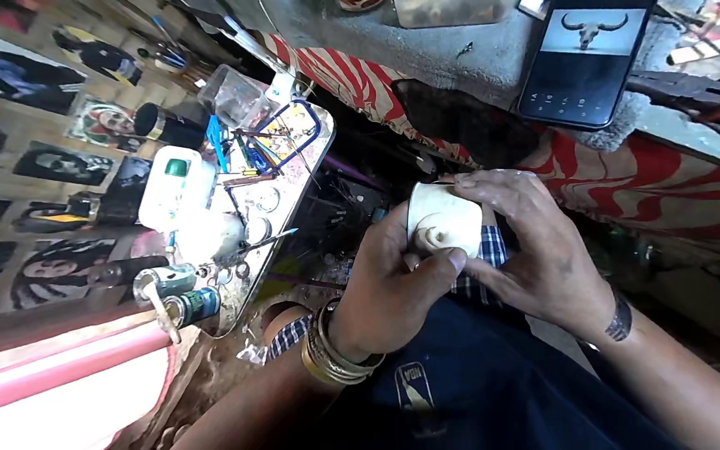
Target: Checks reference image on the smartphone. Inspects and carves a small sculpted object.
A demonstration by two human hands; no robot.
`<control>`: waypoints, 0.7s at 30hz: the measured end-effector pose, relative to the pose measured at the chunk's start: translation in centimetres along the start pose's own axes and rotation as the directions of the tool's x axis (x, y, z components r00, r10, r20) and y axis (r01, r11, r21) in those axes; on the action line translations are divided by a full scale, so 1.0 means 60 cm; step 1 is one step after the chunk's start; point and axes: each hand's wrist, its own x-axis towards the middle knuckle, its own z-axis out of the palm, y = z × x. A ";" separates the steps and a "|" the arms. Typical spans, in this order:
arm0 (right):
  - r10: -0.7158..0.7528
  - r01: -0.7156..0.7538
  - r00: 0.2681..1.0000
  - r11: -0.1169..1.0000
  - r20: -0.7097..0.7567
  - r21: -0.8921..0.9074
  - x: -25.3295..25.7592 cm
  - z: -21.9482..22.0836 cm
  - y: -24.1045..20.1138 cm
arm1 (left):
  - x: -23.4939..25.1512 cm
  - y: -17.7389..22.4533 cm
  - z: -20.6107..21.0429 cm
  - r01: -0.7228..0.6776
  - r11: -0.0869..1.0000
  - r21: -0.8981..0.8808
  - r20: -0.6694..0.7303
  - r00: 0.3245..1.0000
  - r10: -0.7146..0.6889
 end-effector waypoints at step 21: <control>0.069 -0.069 0.998 0.997 -0.007 0.022 -0.011 0.001 0.004 | 0.004 -0.004 -0.002 -0.052 0.999 -0.010 0.026 0.998 0.053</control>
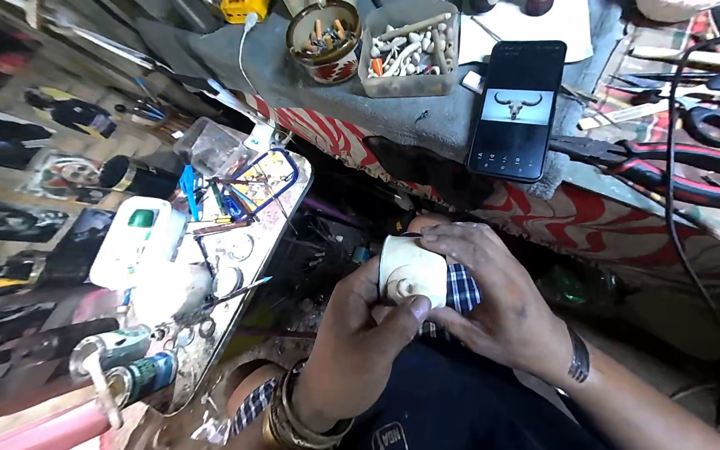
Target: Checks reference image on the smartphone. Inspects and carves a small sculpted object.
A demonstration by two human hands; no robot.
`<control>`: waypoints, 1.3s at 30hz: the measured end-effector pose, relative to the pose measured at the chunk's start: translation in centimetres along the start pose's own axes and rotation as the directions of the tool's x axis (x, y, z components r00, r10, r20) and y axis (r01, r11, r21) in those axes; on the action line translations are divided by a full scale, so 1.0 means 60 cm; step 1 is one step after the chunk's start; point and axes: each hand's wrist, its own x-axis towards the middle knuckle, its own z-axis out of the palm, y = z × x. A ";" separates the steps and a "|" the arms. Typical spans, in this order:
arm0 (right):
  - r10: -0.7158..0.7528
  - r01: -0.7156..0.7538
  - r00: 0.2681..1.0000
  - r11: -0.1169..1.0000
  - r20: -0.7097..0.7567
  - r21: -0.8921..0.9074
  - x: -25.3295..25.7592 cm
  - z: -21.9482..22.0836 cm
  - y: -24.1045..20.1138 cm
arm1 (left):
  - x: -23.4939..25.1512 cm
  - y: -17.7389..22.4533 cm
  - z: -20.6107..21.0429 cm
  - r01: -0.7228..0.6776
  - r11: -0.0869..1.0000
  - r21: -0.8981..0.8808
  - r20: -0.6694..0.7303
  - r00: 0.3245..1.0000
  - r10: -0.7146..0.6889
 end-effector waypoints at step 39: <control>0.142 -0.176 0.984 0.744 0.106 0.644 0.007 -0.013 -0.010 | -0.026 -0.008 0.008 -0.236 0.901 0.364 0.119 0.971 0.207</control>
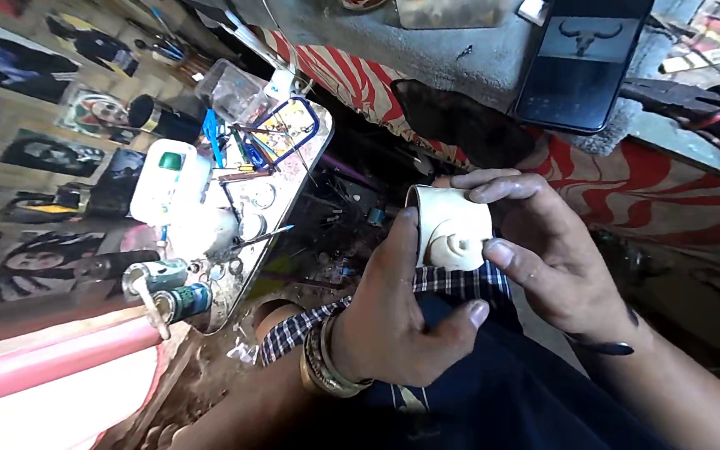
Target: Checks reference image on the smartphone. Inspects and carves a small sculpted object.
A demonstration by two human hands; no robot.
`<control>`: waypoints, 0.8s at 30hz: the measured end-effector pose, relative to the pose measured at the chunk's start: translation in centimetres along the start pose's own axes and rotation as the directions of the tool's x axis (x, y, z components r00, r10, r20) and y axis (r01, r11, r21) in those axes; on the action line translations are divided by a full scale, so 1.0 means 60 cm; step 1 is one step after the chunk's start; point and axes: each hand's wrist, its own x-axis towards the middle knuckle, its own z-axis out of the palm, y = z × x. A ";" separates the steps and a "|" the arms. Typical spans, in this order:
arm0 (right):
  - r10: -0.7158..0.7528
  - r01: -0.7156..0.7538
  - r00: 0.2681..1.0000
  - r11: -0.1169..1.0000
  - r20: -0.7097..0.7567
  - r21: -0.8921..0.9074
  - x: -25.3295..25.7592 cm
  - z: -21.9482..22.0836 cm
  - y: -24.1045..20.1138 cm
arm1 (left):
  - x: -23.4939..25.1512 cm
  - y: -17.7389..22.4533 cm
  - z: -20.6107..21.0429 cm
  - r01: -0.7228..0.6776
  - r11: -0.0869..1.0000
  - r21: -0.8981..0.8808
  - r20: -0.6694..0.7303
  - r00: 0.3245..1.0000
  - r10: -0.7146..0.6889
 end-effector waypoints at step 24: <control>-0.151 0.148 0.989 0.973 -0.003 -0.178 -0.004 -0.012 -0.013 | 0.016 0.029 -0.020 0.132 0.989 -0.061 0.089 0.988 -0.127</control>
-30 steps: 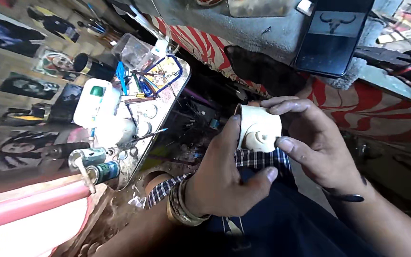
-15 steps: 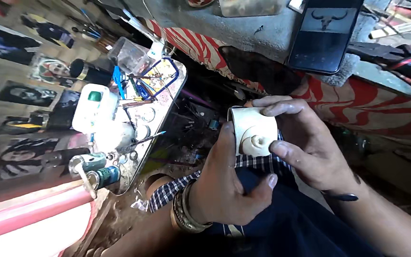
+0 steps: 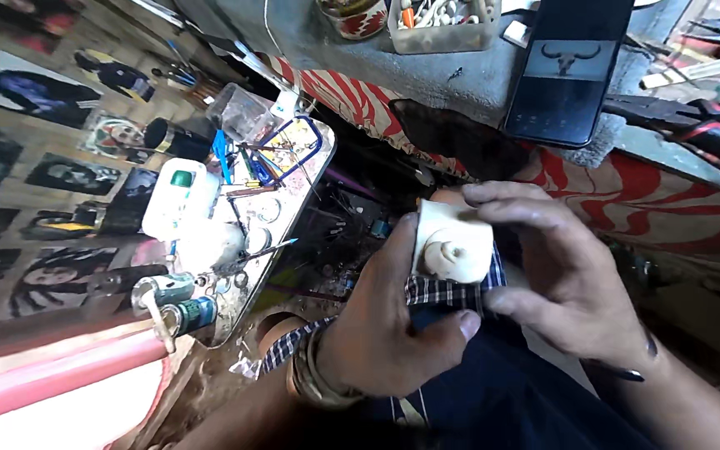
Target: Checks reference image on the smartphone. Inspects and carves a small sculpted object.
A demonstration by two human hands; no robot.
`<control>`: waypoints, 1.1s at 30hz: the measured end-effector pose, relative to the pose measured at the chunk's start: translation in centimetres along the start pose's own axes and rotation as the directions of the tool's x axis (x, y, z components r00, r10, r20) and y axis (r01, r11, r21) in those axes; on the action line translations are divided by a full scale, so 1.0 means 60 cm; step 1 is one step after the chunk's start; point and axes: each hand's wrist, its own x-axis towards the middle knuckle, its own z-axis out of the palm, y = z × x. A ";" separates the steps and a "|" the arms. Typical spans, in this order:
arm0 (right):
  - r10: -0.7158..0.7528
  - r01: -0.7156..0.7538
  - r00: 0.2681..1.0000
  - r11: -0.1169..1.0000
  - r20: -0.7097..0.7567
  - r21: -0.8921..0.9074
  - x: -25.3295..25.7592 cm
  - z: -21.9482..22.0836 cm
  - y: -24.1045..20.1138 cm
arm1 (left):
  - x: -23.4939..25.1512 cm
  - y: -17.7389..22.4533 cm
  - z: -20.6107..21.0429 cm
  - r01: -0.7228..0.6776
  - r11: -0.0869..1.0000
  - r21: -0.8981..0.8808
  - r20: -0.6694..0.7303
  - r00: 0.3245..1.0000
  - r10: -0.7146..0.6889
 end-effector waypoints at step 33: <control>0.002 -0.016 0.999 0.962 -0.051 -0.273 -0.013 0.025 0.033 | -0.004 -0.024 0.019 0.074 0.846 -0.529 -0.123 0.979 -0.163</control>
